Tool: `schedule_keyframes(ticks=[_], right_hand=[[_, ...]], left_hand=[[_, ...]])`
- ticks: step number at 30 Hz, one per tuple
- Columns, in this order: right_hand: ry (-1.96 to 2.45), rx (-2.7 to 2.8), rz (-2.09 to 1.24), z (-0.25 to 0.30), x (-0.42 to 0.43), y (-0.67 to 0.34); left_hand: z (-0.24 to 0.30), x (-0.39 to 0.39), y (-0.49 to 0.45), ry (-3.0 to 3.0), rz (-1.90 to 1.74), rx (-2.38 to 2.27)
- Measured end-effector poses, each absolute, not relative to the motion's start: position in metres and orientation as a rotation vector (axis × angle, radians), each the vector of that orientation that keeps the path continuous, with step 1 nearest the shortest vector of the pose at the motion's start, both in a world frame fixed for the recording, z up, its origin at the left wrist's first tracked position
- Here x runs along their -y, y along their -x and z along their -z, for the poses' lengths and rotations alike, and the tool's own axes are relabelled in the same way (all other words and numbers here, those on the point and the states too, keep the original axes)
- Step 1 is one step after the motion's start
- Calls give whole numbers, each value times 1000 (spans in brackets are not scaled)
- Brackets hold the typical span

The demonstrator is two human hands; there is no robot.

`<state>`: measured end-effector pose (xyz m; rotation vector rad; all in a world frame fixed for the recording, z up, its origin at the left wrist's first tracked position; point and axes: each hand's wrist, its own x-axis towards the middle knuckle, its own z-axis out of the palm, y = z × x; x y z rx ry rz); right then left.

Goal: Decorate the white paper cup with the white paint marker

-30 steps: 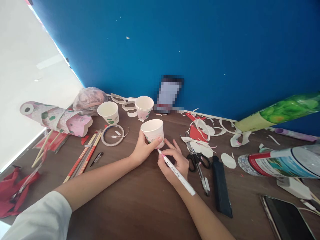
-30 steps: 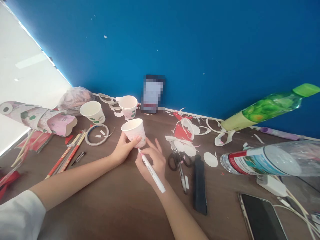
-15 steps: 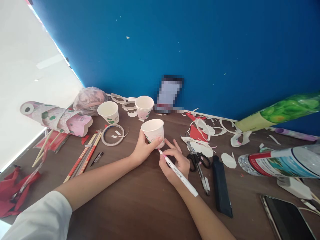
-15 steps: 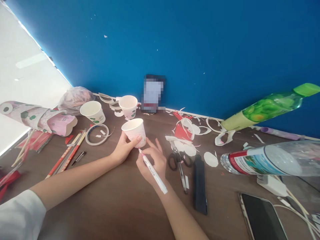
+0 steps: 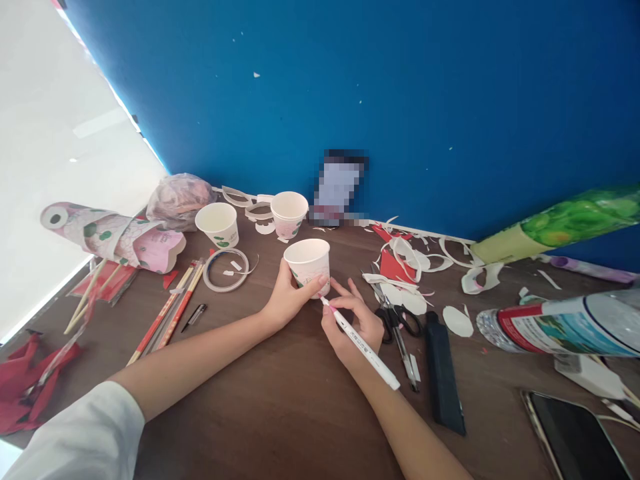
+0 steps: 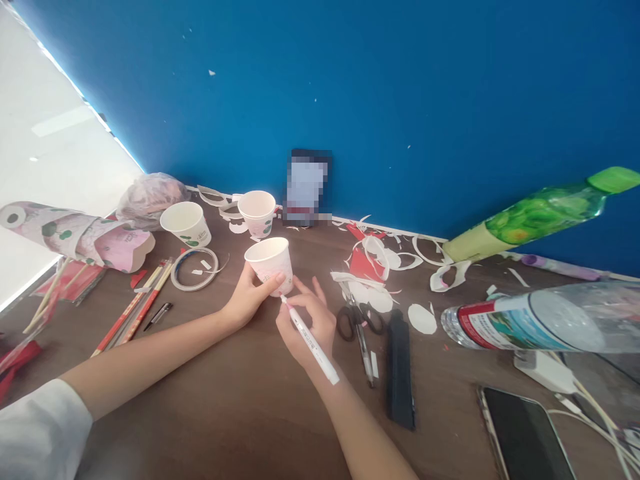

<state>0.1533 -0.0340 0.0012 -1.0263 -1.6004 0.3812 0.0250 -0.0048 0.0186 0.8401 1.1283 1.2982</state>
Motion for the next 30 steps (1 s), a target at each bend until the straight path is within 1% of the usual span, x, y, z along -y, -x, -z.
schedule_keyframes(ticks=[30], right_hand=[[1028,1493,-448,-2,33,-153]], left_hand=[[-18,4,-24,-879,-1285,-1082]])
